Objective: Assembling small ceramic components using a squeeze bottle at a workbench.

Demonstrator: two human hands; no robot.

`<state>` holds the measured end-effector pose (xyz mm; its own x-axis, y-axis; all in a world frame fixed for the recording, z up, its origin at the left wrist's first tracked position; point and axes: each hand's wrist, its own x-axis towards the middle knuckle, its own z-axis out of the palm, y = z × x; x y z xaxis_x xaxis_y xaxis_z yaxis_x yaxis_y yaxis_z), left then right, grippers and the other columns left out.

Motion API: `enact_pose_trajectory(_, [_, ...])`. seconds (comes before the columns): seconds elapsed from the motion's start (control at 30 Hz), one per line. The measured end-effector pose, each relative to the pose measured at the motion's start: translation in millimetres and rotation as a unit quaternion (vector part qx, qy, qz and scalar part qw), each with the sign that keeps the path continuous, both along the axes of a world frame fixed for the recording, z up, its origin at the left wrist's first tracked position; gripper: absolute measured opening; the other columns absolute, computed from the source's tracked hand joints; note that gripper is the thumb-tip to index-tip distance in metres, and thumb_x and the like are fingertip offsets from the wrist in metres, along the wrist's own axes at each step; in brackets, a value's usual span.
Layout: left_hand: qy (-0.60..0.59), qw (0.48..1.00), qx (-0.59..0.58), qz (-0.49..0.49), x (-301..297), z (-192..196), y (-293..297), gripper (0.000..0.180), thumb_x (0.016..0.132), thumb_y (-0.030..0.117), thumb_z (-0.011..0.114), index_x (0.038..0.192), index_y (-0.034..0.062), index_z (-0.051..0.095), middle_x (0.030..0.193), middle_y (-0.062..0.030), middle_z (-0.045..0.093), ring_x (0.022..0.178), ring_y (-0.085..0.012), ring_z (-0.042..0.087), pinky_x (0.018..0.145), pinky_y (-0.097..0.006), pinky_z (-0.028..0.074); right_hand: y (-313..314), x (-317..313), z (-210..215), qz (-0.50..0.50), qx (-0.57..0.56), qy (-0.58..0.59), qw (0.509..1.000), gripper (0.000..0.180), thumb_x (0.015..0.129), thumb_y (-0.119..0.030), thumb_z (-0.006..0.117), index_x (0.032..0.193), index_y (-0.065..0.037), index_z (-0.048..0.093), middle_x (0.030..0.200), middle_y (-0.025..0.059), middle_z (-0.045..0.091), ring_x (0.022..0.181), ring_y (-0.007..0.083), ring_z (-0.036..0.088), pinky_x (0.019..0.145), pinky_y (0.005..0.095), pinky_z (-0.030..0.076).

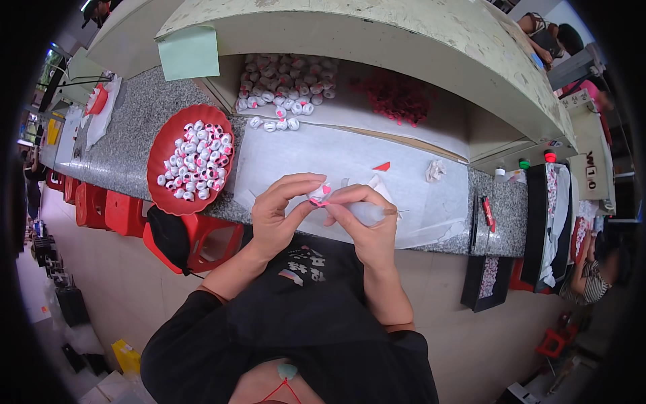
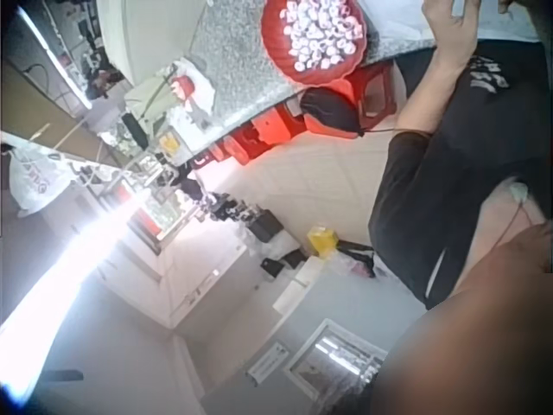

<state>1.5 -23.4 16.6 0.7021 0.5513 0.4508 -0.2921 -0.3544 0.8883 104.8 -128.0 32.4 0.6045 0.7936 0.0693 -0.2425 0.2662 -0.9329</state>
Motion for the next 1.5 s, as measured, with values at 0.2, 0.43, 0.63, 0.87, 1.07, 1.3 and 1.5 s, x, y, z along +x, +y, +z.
enact_pose_trajectory(0.2, [-0.025,0.997,-0.050,-0.053,-4,1,3,0.026,0.071,-0.008,0.055,0.095,-0.0005,0.055,0.101,-0.0164,0.054,0.092,-0.0205,0.053,0.077,-0.028,0.044,1,-5,-2,-0.031,-0.006,-0.044,0.999,0.014,0.068,0.010,0.055,0.080,0.004,0.050,0.078,0.0130,0.052,0.061,0.0162,0.053,0.051,0.0248,0.047])
enact_pose_trajectory(0.43, [-0.053,0.941,-0.312,-0.123,-9,10,-1,0.024,0.074,-0.005,0.053,0.098,-0.0015,0.053,0.101,-0.0152,0.054,0.095,-0.0203,0.052,0.082,-0.029,0.041,-1,-3,8,0.067,0.010,-0.021,0.997,0.031,0.065,0.009,0.060,0.094,0.004,0.048,0.082,0.0126,0.052,0.064,0.0135,0.053,0.045,0.0211,0.047])
enact_pose_trajectory(0.63, [-0.044,0.937,-0.301,-0.174,-11,3,1,0.023,0.072,-0.001,0.057,0.096,-0.0016,0.055,0.100,-0.0123,0.055,0.100,-0.0210,0.050,0.096,-0.036,0.028,-3,-5,3,0.063,-0.001,-0.002,0.998,0.026,0.065,0.010,0.061,0.090,0.003,0.055,0.085,0.0102,0.058,0.061,0.0113,0.055,0.049,0.0196,0.045])
enact_pose_trajectory(0.87, [-0.073,0.961,-0.202,-0.176,-10,0,1,0.019,0.073,0.002,0.058,0.092,0.0017,0.056,0.094,-0.0130,0.058,0.094,-0.0232,0.054,0.098,-0.043,0.022,-6,-6,1,0.077,0.035,-0.004,0.996,0.023,0.065,0.009,0.062,0.087,0.004,0.056,0.075,0.0108,0.058,0.057,0.0131,0.056,0.050,0.0205,0.046])
enact_pose_trajectory(1.07, [-0.065,0.961,-0.218,-0.158,-10,4,-1,0.022,0.073,0.001,0.057,0.095,-0.0007,0.055,0.093,-0.0124,0.058,0.093,-0.0208,0.054,0.098,-0.043,0.022,-5,-7,7,0.049,-0.018,-0.025,0.998,0.026,0.065,0.008,0.062,0.090,0.003,0.056,0.070,0.0085,0.058,0.057,0.0115,0.056,0.049,0.0196,0.045])
enact_pose_trajectory(1.3, [-0.083,0.982,-0.136,-0.101,-11,-1,-5,0.024,0.073,0.000,0.057,0.096,0.0013,0.056,0.095,-0.0100,0.058,0.093,-0.0182,0.054,0.097,-0.042,0.026,-5,-9,3,0.051,-0.010,-0.068,0.996,0.026,0.067,0.008,0.059,0.092,0.003,0.056,0.069,0.0072,0.058,0.056,0.0103,0.056,0.049,0.0185,0.044])
enact_pose_trajectory(1.5, [-0.076,0.970,-0.192,-0.131,-11,-1,-7,0.022,0.072,0.002,0.059,0.094,0.0009,0.054,0.097,-0.0125,0.056,0.096,-0.0231,0.052,0.098,-0.047,0.019,-7,-7,7,0.075,-0.011,0.031,0.997,0.027,0.067,0.009,0.058,0.093,0.005,0.053,0.072,0.0102,0.057,0.058,0.0123,0.055,0.052,0.0207,0.045])
